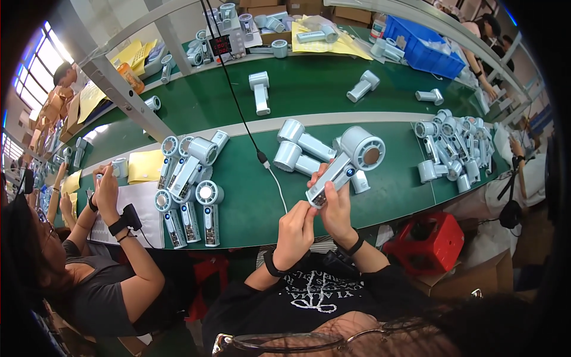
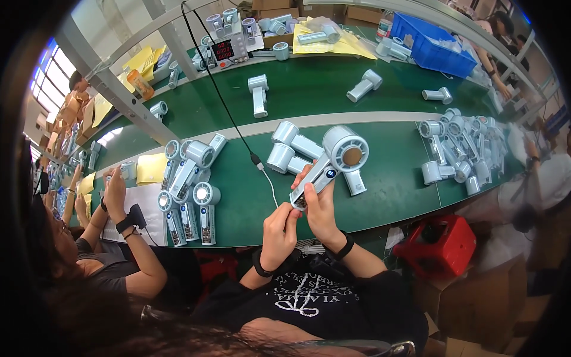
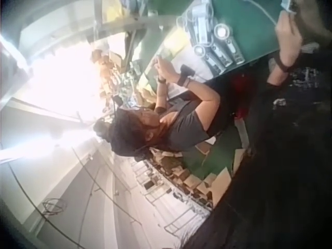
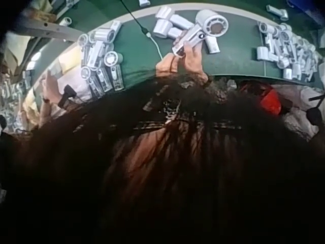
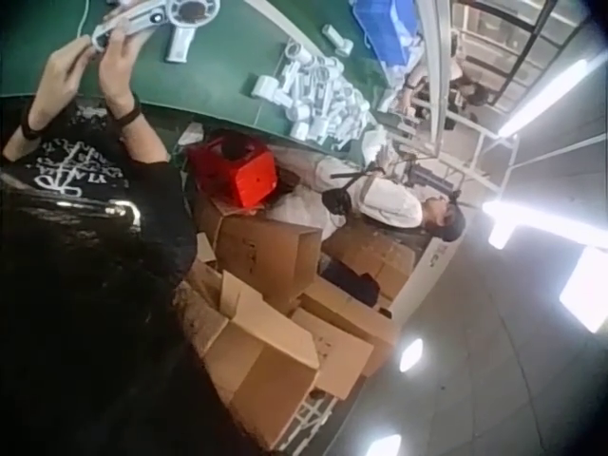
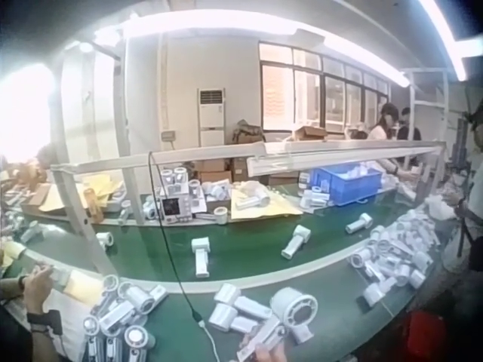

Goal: The person tests handheld fans by plugging a power cable into each fan, pressing the power button, and rotating the fan. After checking the fan, the person unplugs the cable and places the fan onto the table, repeating the process with several more fans.

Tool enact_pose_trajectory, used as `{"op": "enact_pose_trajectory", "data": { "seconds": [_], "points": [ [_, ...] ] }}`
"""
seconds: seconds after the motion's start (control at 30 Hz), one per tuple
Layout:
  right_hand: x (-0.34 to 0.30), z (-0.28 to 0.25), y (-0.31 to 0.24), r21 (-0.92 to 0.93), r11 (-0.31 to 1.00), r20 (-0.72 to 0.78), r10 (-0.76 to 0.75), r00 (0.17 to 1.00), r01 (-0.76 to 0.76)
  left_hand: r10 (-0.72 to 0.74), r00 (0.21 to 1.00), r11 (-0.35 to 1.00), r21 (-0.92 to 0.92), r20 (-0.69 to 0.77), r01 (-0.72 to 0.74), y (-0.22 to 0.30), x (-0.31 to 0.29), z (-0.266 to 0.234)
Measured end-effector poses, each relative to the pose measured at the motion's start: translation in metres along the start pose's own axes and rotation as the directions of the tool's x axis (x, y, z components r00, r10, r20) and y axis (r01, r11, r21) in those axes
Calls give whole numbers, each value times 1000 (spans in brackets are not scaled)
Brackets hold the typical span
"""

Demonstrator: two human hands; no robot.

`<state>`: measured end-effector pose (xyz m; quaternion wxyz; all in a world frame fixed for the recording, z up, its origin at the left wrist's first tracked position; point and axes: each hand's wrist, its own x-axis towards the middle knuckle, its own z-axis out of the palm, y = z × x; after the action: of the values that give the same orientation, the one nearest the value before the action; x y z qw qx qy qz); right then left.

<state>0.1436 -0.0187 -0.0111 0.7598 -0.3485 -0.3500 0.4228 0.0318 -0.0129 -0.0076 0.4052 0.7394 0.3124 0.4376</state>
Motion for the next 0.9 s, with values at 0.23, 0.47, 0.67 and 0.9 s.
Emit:
{"op": "enact_pose_trajectory", "data": {
  "seconds": [0.23,0.47,0.67,0.9],
  "points": [
    [27,4,-7,-272,961,327,139,935,-48,74,982,997,-19,-175,-78,-24,12,-23],
    [176,-1,-5,-427,480,893,356,275,766,-301,872,861,-504,-386,74,-42,3,-63],
    [288,-6,55,-905,-2,298,710,638,425,-415,835,808,-567,-362,156,-56,-1,-68],
    [308,-60,64,-930,162,334,746,576,329,-376,875,797,-589,-305,137,-54,-4,-66]
  ]
}}
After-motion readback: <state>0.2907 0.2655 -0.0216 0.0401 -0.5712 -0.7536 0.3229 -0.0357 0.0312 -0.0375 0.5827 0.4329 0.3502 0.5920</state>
